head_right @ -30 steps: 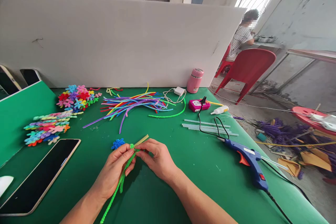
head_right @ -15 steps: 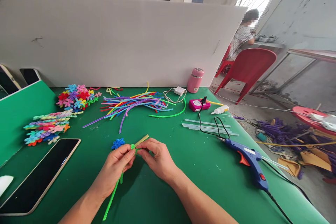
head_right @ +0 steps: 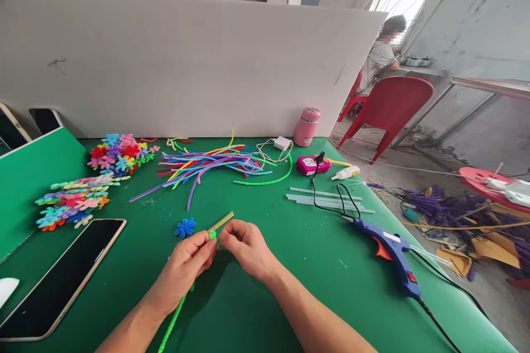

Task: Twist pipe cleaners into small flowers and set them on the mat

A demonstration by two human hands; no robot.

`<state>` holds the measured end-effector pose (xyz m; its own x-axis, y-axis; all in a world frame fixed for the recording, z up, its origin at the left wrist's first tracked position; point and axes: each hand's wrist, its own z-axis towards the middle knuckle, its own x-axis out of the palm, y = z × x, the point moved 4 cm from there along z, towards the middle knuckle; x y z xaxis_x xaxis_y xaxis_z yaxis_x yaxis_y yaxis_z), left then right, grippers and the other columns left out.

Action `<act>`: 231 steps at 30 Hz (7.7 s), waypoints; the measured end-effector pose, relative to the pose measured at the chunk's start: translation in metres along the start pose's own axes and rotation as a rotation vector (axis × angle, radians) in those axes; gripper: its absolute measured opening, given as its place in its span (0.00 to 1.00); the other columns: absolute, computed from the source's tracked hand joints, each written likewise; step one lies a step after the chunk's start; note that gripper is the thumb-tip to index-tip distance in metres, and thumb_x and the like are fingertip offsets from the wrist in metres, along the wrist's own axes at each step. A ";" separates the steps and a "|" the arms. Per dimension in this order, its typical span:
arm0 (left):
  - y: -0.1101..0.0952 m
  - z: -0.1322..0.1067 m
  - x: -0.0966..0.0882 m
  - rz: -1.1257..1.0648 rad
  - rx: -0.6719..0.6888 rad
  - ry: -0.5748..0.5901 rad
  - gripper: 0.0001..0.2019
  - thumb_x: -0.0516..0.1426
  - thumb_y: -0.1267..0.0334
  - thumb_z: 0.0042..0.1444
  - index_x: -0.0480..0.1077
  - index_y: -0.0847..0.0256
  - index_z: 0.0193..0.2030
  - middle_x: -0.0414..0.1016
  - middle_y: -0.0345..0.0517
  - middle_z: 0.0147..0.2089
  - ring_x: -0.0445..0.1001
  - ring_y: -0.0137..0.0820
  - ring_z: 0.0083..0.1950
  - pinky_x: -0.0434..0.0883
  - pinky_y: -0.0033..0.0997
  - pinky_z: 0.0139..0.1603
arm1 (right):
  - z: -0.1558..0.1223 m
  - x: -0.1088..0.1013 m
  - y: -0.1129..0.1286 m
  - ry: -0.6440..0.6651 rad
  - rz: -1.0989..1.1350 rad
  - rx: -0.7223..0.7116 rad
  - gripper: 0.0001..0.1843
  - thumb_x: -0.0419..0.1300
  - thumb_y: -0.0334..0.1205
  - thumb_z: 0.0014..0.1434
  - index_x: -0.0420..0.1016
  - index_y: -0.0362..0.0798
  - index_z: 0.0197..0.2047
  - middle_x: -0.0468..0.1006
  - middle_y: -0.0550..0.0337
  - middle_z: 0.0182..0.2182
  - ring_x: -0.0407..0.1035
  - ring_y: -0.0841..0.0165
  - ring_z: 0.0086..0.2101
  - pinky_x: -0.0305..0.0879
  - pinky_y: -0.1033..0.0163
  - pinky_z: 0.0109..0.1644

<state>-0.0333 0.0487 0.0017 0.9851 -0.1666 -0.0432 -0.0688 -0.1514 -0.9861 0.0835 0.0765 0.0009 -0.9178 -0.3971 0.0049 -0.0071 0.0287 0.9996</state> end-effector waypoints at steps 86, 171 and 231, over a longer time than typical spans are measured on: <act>0.007 0.005 0.000 -0.386 -0.152 0.046 0.11 0.56 0.59 0.49 0.62 0.64 0.25 0.60 0.33 0.17 0.55 0.19 0.17 0.52 0.19 0.15 | -0.007 -0.004 0.020 -0.010 -0.629 -0.578 0.10 0.51 0.36 0.59 0.72 0.47 0.40 0.75 0.55 0.33 0.69 0.70 0.33 0.65 0.66 0.36; 0.001 -0.001 0.009 -0.216 0.031 0.065 0.15 0.55 0.56 0.51 0.64 0.63 0.21 0.62 0.36 0.19 0.60 0.22 0.19 0.60 0.23 0.20 | 0.000 -0.001 0.001 0.047 0.067 0.097 0.13 0.52 0.40 0.52 0.59 0.45 0.19 0.55 0.69 0.15 0.47 0.77 0.19 0.45 0.68 0.24; 0.000 0.025 0.032 -0.560 0.053 -0.230 0.06 0.62 0.64 0.40 0.72 0.65 0.21 0.73 0.40 0.22 0.68 0.26 0.26 0.64 0.25 0.27 | -0.020 -0.011 -0.004 0.006 0.158 0.026 0.20 0.59 0.56 0.44 0.64 0.45 0.25 0.61 0.68 0.20 0.53 0.77 0.20 0.50 0.68 0.25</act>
<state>0.0024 0.0674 -0.0035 0.8787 0.1400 0.4565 0.4716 -0.1057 -0.8754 0.1017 0.0627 -0.0022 -0.9061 -0.3909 0.1621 0.1266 0.1150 0.9853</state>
